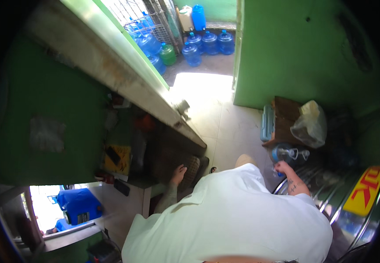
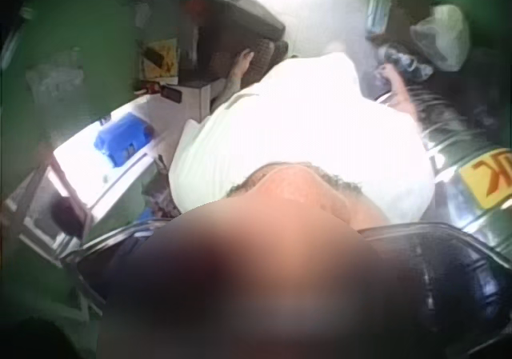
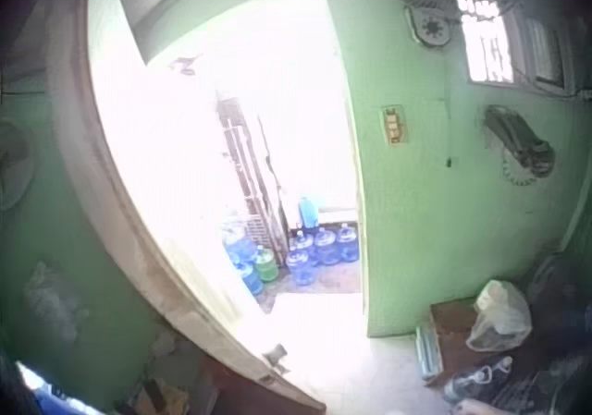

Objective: The person picks small blue plastic caps from a red tray and places them on a countertop, then picks up a large blue water jug and positions it over the caps. The person handles the caps one at a time and aligns them in a row before moving the jug.

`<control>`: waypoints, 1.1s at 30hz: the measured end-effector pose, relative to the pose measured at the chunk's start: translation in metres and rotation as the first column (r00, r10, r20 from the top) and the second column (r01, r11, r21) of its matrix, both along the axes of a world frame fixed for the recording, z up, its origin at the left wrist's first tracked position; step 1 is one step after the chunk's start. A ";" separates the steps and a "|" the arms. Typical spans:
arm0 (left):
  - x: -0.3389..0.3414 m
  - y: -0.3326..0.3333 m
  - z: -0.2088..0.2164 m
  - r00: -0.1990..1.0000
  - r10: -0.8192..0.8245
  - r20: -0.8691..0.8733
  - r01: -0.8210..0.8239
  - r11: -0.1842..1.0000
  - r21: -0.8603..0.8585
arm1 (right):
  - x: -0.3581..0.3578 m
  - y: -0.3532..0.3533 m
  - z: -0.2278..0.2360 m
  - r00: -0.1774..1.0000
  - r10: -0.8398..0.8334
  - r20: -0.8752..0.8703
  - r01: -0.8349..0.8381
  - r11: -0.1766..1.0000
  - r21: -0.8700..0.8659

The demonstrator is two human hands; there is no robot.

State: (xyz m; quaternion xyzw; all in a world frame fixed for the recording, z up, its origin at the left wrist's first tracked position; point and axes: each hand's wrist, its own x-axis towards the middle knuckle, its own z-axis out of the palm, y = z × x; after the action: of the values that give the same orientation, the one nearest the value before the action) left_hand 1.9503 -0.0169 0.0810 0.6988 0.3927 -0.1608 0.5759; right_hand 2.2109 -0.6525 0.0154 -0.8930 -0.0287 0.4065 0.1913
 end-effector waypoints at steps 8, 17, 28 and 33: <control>-0.030 -0.017 -0.008 0.818 -0.301 -0.490 0.481 0.825 0.296 | 0.102 -0.101 0.058 0.923 0.218 -0.316 -0.242 0.970 -0.038; 0.084 -0.143 -0.007 0.826 0.459 -0.328 -0.466 0.883 0.059 | 0.359 0.111 0.009 0.906 0.214 -0.365 -0.227 0.974 0.008; 0.106 -0.208 0.004 0.486 0.848 -0.210 -0.856 0.511 0.079 | 0.656 0.826 0.309 0.934 0.270 0.235 -0.357 0.656 0.665; 0.111 -0.230 -0.013 0.422 0.888 -0.185 -0.886 0.447 0.124 | 0.607 0.866 0.392 0.756 0.259 0.602 -0.652 0.381 0.655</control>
State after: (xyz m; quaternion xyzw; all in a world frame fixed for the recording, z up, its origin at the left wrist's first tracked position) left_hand 2.0608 -0.2469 0.0678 0.3668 0.7636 0.0906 0.5236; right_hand 2.8180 0.2136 0.4069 -0.7026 -0.5098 0.1844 0.4609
